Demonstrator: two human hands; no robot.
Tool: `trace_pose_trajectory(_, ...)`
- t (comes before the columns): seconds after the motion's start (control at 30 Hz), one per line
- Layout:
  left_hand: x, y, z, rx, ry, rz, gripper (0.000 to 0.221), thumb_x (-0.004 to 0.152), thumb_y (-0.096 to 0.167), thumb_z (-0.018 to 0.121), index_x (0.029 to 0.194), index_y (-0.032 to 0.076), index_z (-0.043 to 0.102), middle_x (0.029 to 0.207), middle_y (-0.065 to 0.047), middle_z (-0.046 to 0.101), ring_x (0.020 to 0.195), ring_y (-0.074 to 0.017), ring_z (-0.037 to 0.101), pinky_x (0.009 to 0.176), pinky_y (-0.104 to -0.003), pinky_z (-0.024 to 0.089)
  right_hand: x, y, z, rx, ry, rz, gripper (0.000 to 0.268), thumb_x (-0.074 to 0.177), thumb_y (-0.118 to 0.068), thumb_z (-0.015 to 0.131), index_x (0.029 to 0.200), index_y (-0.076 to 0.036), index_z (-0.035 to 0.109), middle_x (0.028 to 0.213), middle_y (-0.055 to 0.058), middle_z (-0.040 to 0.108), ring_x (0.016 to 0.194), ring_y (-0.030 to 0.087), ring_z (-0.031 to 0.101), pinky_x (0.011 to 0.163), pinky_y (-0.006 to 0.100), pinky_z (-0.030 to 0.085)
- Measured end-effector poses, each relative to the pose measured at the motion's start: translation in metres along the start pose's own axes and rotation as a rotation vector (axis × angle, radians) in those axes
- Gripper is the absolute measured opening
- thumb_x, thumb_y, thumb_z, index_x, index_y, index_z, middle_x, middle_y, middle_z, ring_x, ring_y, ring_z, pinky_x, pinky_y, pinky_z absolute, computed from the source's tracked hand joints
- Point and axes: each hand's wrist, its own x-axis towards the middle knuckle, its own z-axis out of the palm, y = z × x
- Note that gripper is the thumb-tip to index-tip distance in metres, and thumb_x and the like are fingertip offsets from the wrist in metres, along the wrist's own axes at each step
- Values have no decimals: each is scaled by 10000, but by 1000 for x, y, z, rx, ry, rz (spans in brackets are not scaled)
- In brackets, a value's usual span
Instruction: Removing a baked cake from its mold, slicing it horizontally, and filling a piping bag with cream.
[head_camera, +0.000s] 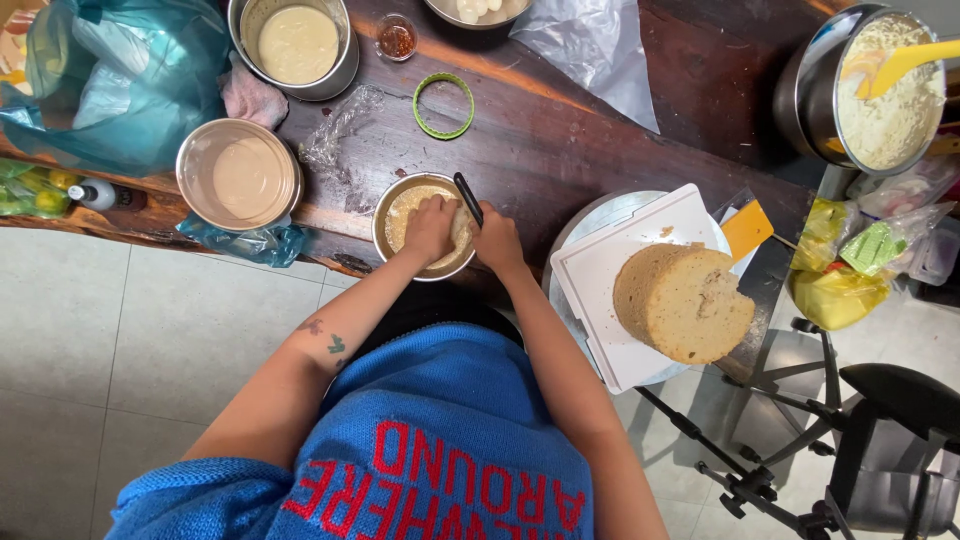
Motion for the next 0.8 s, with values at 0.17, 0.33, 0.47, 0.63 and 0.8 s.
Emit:
trace_pose_trajectory(0.17,6,-16,29,97,82,-18,526,702,42,761,1209,56,619,1235,-152,582,1215,-338,527,1000,-450,444,-2,-8,-4,-2,-5,14,309,923,-170,678,1222,-105,633,993,265,717,1007,478,669,907,556,523)
trace_pose_trajectory(0.33,32,-64,97,124,115,104,270,937,40,681,1206,39,661,1235,-160,620,1188,-336,581,1014,-446,481,-4,-15,-9,17,-21,42,292,936,-170,673,1217,-98,635,986,258,725,1003,463,682,902,539,535)
trace_pose_trajectory(0.47,19,-40,52,139,-52,60,274,862,48,716,1133,31,678,1206,-189,666,1162,-365,643,981,-438,539,-3,-13,-7,49,-11,40,280,936,-161,671,1202,-80,637,977,262,722,992,460,684,881,535,537)
trace_pose_trajectory(0.63,5,-11,8,5,-219,-118,464,708,165,847,1132,96,672,1176,-148,691,1125,-342,657,941,-437,539,-1,-6,-2,44,15,11,276,923,-148,681,1183,-62,644,963,276,712,974,467,681,867,540,537)
trace_pose_trajectory(0.8,11,-19,34,-174,-97,-286,427,690,211,866,1077,133,703,1070,-116,756,1044,-316,710,922,-411,558,3,-3,-1,9,31,-28,286,924,-152,685,1182,-45,625,965,265,717,970,469,679,844,541,543)
